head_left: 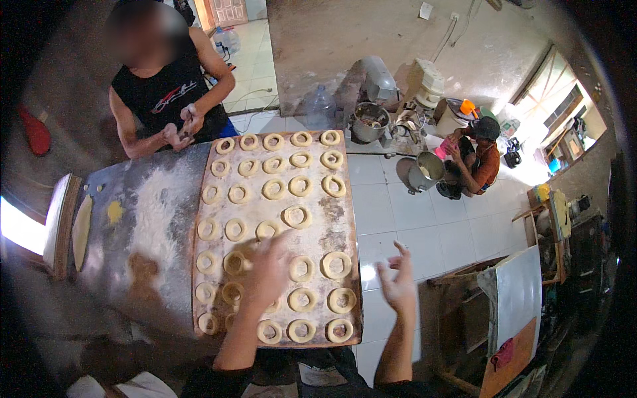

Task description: The person shapes small dough pieces into ring shapes by hand and places them on a floured wooden board. Another person rolls out dough nearby. The shaped dough rings are arranged in rows on the board and later placed on a multi-tiered rack.

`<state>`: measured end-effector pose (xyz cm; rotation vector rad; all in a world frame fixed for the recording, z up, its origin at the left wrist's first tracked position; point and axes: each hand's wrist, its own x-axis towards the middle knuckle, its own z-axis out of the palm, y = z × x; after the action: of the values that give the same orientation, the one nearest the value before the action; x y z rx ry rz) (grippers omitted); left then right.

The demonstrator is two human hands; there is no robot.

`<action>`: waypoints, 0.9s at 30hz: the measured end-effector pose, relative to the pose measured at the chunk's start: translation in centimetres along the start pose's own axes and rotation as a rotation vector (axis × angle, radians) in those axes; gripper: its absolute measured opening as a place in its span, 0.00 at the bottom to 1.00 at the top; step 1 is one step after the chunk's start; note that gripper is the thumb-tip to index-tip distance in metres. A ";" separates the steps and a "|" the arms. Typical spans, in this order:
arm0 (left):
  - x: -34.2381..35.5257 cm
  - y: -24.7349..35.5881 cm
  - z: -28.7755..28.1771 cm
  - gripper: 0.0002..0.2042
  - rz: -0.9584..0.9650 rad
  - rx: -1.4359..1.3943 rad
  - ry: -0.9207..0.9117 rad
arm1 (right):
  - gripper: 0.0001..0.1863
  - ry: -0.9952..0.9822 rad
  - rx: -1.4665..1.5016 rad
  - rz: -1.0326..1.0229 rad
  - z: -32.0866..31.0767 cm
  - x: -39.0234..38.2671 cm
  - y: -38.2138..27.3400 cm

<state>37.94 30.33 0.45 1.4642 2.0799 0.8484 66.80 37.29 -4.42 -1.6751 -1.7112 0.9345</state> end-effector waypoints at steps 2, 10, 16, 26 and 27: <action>-3.4 -3.8 -3.8 0.17 -0.098 0.024 0.181 | 0.11 0.137 0.071 0.044 -2.3 -0.3 2.2; -16.8 -19.1 -10.4 0.14 -0.440 0.224 0.547 | 0.13 -0.045 -0.073 0.083 -2.0 -5.9 4.8; -19.4 -19.9 -9.6 0.20 -0.515 0.185 0.427 | 0.17 -0.188 -0.126 0.035 1.0 -10.9 1.6; -17.8 -18.9 -9.4 0.23 -0.457 0.139 0.271 | 0.24 -0.088 -0.237 0.064 2.5 -15.3 0.8; -17.8 -18.8 -9.6 0.23 -0.472 0.155 0.243 | 0.25 -0.077 -0.238 0.083 2.7 -15.3 0.8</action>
<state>24.92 6.81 -5.82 0.9022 2.5754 0.7125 66.02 21.76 -5.50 -1.8970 -1.8787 0.8704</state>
